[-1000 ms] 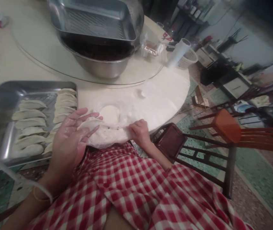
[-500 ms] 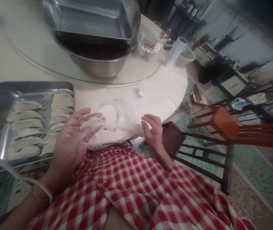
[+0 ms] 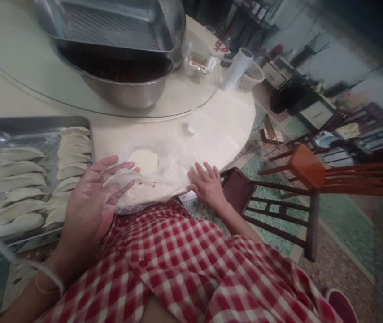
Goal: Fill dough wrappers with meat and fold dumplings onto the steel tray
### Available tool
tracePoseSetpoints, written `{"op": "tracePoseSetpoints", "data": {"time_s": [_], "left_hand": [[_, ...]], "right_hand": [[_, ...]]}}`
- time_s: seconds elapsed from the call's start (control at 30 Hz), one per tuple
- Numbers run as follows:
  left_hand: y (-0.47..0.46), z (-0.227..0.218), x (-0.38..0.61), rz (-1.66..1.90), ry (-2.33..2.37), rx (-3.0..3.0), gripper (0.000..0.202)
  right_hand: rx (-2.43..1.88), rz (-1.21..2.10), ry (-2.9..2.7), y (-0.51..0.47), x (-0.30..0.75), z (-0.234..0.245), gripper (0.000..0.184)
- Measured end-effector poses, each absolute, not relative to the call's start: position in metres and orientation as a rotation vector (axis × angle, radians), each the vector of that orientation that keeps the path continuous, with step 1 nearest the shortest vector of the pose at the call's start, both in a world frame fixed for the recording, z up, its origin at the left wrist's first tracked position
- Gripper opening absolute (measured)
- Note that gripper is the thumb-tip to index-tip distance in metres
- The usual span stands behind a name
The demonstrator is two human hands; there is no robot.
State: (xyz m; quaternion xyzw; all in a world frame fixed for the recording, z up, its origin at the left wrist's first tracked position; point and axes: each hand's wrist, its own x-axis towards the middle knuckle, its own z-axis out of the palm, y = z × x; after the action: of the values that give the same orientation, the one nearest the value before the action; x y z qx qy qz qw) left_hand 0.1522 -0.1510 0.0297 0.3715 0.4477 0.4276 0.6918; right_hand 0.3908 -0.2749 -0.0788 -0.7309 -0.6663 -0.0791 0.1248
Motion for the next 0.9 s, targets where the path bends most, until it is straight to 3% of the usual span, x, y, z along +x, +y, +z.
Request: {"op": "tracePoseSetpoints", "data": {"time_s": [0.13,0.27,0.53,0.7,0.9], "left_hand": [[-0.151,0.030,0.154,0.945,0.994,0.844,0.033],[-0.152,0.031,0.155,0.929,0.988,0.833,0.033],[-0.158,0.034,0.155,0.806,0.910,0.802,0.035],[-0.155,0.028,0.145,0.743,0.865,0.746,0.031],[-0.151,0.023,0.140,0.677,0.844,0.657,0.043]], "right_hand": [[-2.002,-0.433,-1.799,-0.288,0.405,-0.076,0.020],[-1.860,-0.507,-1.519,-0.284,0.398,-0.056,0.018],[-1.428,-0.119,-1.684,-0.223,0.317,0.000,0.028],[-1.348,0.083,-1.849,-0.198,0.294,0.003,0.036],[-1.393,0.285,-1.783,-0.195,0.292,-0.001,0.027]]}}
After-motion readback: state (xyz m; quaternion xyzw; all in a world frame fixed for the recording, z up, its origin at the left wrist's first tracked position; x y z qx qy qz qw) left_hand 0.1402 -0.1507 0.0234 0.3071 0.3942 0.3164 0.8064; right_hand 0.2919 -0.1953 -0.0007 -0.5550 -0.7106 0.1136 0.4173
